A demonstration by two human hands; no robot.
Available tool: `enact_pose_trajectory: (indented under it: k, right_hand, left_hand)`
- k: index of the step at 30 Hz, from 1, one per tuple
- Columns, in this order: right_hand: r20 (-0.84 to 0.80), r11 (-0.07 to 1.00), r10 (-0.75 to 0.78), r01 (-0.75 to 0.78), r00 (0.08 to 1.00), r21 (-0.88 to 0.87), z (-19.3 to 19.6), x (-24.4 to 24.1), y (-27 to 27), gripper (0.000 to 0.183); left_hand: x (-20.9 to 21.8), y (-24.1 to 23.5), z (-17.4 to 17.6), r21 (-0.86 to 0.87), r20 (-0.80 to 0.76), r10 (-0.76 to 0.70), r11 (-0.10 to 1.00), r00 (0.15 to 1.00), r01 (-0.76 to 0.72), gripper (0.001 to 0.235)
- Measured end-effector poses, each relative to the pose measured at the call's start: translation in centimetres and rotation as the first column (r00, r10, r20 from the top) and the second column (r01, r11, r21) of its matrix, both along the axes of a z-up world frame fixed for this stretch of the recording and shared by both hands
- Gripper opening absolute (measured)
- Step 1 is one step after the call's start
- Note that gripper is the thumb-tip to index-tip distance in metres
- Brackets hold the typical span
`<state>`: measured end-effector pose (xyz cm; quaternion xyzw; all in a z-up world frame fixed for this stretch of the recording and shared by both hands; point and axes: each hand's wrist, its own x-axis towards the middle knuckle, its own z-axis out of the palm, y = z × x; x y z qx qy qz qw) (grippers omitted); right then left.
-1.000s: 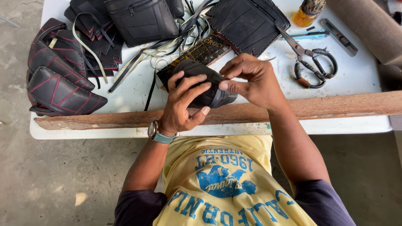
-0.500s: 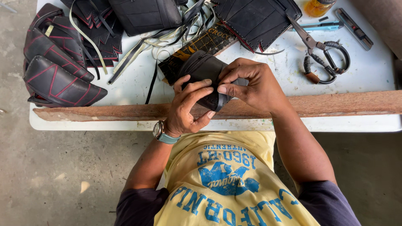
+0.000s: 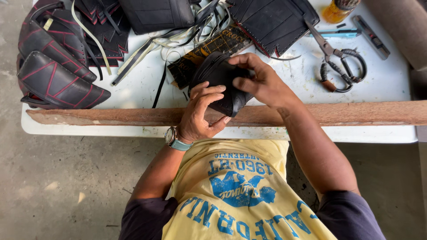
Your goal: The person inspects a black leather pouch, opens it to check the interior, and applies a substance to the edges using a brush. They then use shears to trim excess material from the pouch. The person handles several similar pouches and straps on the table.
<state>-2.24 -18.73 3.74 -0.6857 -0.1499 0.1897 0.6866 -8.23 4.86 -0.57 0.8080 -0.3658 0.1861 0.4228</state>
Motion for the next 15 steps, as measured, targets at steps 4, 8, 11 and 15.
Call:
enact_pose_trajectory:
  k: [4, 8, 11, 15]
  right_hand:
    - [-0.054, 0.977, -0.086, 0.095, 0.995, 0.193, -2.2, -0.6, -1.9, 0.025]
    - [0.107, 0.994, -0.056, 0.065, 0.993, -0.086, -4.3, -0.5, -6.3, 0.030]
    - [0.279, 0.524, -0.212, 0.350, 0.937, -0.776, -5.2, 1.4, -12.3, 0.039]
    - [0.412, 0.186, -0.167, 0.439, 0.896, -0.879, -7.3, 4.0, -19.5, 0.054]
  left_hand:
    - [0.2, 0.4, 0.0, 0.041, 0.034, 0.069, 0.997, 0.997, -0.070, 0.072]
    - [0.9, 2.0, 0.2, -0.132, -0.115, 0.213, 0.965, 0.970, -0.228, 0.100]
    - [2.2, 2.9, 0.1, -0.177, -0.563, 0.115, 0.951, 0.819, -0.255, 0.075]
    - [3.9, 2.7, -0.6, -0.443, -0.745, -0.266, 0.883, 0.612, -0.155, 0.042]
